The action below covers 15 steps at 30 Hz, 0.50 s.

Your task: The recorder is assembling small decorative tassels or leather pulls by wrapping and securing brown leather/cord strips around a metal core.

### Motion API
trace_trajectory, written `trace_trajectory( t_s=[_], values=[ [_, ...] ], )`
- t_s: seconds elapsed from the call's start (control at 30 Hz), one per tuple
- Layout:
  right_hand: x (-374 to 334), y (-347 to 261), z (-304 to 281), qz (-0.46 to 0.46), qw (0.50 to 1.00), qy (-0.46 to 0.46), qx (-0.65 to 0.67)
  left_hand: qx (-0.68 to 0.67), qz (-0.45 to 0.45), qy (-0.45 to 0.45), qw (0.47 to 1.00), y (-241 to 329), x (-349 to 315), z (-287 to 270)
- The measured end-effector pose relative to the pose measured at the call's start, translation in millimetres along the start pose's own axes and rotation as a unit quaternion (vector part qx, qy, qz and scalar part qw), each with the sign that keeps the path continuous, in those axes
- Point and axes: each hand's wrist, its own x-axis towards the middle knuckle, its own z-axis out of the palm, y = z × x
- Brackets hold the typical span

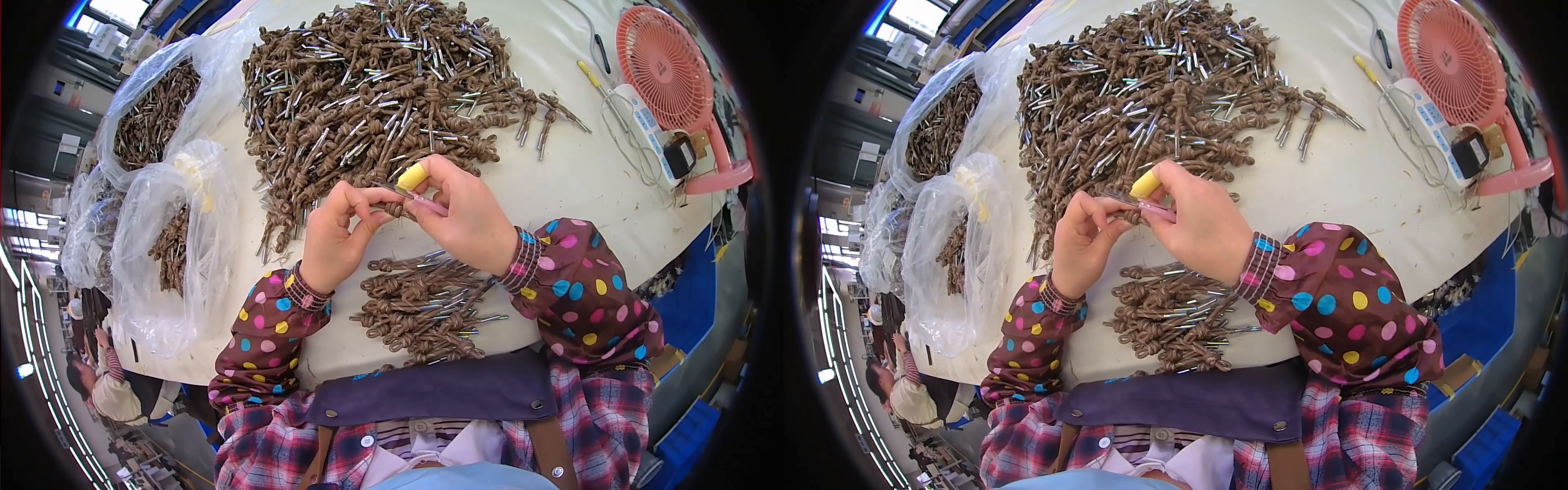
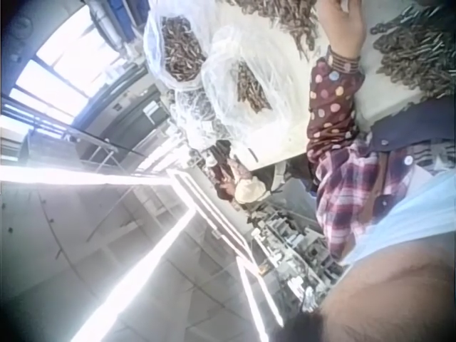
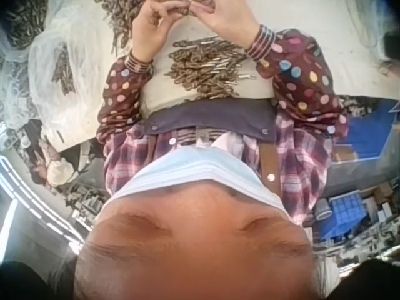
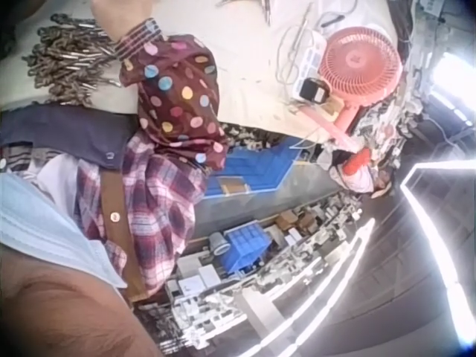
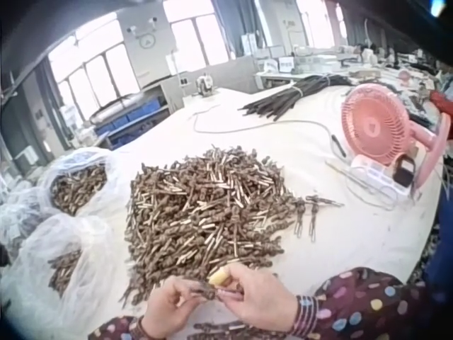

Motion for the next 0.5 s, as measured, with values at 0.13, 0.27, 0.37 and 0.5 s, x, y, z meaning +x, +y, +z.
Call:
trace_trajectory(
  t_s=[0.13, 0.27, 0.37, 0.5],
  values=[
    [0, 11, 5, 0.005, 0.996, 0.008, 0.088, -0.028, 0.006, -0.002, 1.0, 2, 2, 2],
    [3, 13, 0, 0.036, 0.991, -0.026, 0.124, -0.041, -0.018, -0.01, 0.999, 2, -1, -2],
    [6, 11, -10, 0.049, 0.993, -0.037, 0.1, -0.011, -0.009, -0.028, 1.0, 3, 0, -2],
    [9, -2, -19, 0.093, 0.992, -0.059, 0.058, 0.078, 0.069, -0.002, 0.995, 3, 1, -2]
  ],
)
